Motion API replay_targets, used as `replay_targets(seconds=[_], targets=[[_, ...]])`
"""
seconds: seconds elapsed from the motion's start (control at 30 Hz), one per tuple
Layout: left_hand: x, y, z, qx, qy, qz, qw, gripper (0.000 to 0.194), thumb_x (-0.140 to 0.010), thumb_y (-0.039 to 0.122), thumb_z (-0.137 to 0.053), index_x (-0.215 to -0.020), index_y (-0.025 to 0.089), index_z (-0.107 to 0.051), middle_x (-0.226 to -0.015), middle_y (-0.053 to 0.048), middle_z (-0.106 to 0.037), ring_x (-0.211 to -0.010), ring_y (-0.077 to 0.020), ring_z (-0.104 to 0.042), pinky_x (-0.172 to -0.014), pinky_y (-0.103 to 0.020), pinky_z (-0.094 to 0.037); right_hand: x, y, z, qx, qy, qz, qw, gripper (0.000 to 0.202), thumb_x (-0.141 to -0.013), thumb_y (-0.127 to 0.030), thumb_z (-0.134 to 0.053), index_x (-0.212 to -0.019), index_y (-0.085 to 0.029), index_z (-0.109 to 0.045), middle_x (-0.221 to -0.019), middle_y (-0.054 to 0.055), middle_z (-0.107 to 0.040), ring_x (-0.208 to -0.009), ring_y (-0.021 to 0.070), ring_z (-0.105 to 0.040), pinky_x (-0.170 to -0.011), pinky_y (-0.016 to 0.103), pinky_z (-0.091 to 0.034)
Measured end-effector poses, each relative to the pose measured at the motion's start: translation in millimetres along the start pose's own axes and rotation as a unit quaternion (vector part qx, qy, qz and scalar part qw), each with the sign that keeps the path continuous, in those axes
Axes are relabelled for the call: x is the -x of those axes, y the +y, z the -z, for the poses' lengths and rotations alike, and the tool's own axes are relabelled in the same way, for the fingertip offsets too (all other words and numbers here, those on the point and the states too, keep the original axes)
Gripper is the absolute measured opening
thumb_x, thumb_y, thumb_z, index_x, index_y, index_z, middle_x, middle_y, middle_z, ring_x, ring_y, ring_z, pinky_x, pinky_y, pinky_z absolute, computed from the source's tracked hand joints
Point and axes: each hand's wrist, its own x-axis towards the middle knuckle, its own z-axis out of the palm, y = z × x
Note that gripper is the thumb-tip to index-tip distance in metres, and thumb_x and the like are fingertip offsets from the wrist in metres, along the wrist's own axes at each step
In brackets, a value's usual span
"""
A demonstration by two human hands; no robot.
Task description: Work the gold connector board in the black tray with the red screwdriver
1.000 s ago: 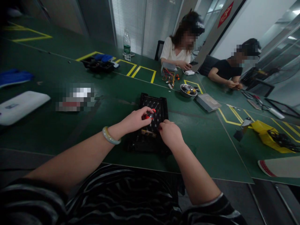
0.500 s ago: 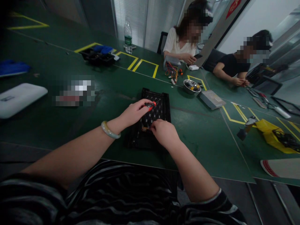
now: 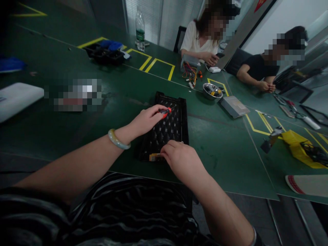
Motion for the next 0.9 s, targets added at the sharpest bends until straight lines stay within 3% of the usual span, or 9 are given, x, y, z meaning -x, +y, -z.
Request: replay_targets(seconds=[0.23,0.9], targets=[[0,3,1.3,-0.008,0.001,0.003,1.000,0.032,-0.098,0.031,-0.046,-0.122,0.026,-0.067,-0.111,-0.002,-0.073,-0.104,-0.0238,-0.065,-0.096,-0.039,-0.045,-3,-1,-11,0.012,-0.013,-0.008,1.000,0.022,-0.100,-0.030,-0.050,-0.100,-0.023,-0.070,-0.100,0.001,-0.069,-0.087,0.0167,-0.066,-0.077,0.031,-0.048],[1,1,-0.5,-0.014,0.004,-0.008,1.000,0.032,-0.097,0.030,-0.047,-0.122,0.025,-0.067,-0.120,-0.003,-0.073,-0.105,-0.0229,-0.067,-0.093,-0.038,-0.047,-4,-3,-15,-0.014,-0.003,-0.011,1.000,0.017,-0.097,-0.027,-0.056,-0.096,-0.021,-0.073,-0.095,0.002,-0.073,-0.083,0.0185,-0.069,-0.075,0.034,-0.054]])
